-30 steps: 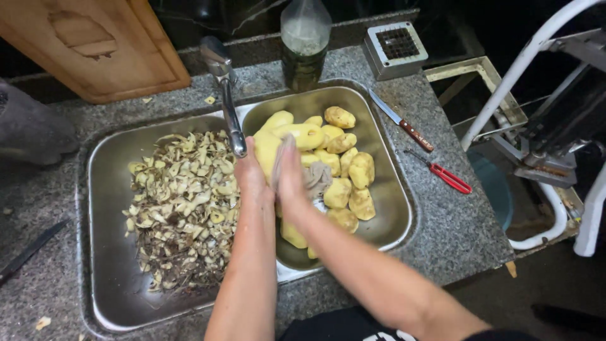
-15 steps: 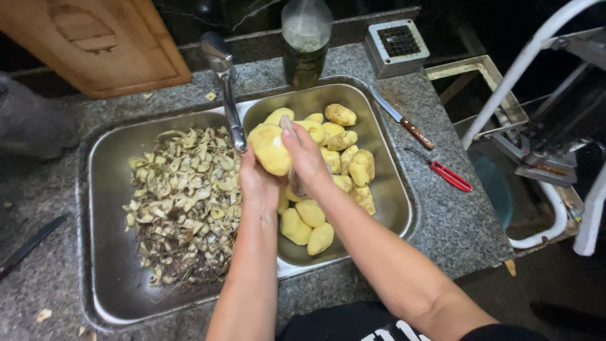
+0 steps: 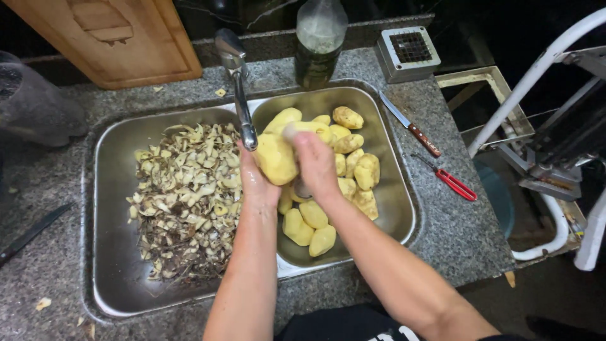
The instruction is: The person washes peeled potatoes in a double-basin stainless steel sink using a cloth. They scrub each potato under running water and place the cleaned potatoes into the right basin, while potato peels accumulate in the left basin.
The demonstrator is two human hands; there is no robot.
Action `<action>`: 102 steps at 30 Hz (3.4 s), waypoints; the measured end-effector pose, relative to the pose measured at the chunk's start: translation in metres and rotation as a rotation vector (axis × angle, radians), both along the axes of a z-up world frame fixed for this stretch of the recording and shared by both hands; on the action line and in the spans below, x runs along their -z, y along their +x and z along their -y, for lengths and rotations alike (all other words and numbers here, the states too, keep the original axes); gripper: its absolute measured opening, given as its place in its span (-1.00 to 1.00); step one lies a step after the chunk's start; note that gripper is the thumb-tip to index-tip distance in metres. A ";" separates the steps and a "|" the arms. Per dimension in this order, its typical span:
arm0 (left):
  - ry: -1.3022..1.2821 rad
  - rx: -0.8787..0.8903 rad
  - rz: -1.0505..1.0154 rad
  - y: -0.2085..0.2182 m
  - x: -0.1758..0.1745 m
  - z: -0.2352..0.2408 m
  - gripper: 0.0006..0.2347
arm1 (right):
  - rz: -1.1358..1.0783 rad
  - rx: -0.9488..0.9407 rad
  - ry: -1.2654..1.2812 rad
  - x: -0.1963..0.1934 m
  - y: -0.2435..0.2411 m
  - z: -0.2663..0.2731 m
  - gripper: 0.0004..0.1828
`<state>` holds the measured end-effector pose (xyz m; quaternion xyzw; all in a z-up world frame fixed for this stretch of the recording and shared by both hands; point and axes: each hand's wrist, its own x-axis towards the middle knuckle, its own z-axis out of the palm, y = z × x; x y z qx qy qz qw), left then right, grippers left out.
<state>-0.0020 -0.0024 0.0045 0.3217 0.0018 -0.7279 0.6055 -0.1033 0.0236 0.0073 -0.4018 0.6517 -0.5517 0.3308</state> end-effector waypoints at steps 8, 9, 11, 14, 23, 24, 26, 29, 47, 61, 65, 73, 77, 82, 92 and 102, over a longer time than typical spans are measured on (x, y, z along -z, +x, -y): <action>0.044 0.103 0.076 0.004 0.047 0.013 -0.60 | -0.697 -0.555 0.291 -0.036 0.012 0.021 -0.39; 0.046 0.116 0.078 0.003 0.045 0.009 -0.60 | -0.693 -0.545 0.297 -0.046 0.010 0.022 -0.39; 0.040 0.116 0.113 0.009 0.038 0.006 -0.61 | -0.390 -0.440 0.516 -0.069 0.016 0.031 -0.24; 0.027 0.100 0.143 0.017 0.026 0.008 -0.62 | -0.918 -0.121 -0.358 -0.017 0.065 -0.005 -0.57; 0.104 0.067 0.279 0.002 0.018 0.000 -0.66 | -0.201 -0.364 0.519 -0.051 0.020 0.049 -0.18; 0.101 0.064 0.279 0.000 0.020 -0.001 -0.66 | -0.203 -0.366 0.515 -0.053 0.026 0.030 -0.18; 0.196 0.003 0.290 -0.004 0.024 -0.003 -0.61 | -0.131 -0.322 0.380 -0.056 0.037 -0.005 -0.25; 0.201 0.009 0.285 -0.007 -0.023 -0.010 -0.56 | -0.023 -0.245 0.179 -0.060 0.048 -0.062 -0.11; -0.029 0.014 0.182 -0.005 0.035 -0.006 -0.55 | 0.498 -0.229 0.233 0.003 -0.012 -0.026 -0.40; 0.055 0.126 0.123 -0.006 -0.008 -0.021 -0.37 | -0.829 -0.461 0.126 -0.035 0.030 0.010 -0.41; 0.037 0.254 0.225 0.002 -0.019 -0.023 -0.30 | -1.024 -0.282 -0.233 -0.059 0.054 -0.021 -0.64; 0.012 0.391 0.398 0.010 -0.032 -0.024 -0.18 | -0.462 -0.491 0.331 -0.045 0.025 0.038 -0.48; -0.251 0.287 0.328 -0.005 0.013 -0.002 -0.33 | -0.358 -0.589 0.102 0.039 -0.007 0.079 -0.36; -0.188 0.382 0.600 -0.009 0.027 -0.026 -0.67 | -0.800 -0.423 0.242 0.034 -0.095 0.108 -0.56; -1.028 1.338 2.240 -0.094 0.092 -0.066 -0.80 | 0.258 -0.299 0.246 -0.161 -0.142 0.029 -0.78; -1.427 1.311 2.390 -0.147 0.150 -0.118 -0.69 | 0.709 -0.411 0.132 -0.132 -0.181 0.024 -0.81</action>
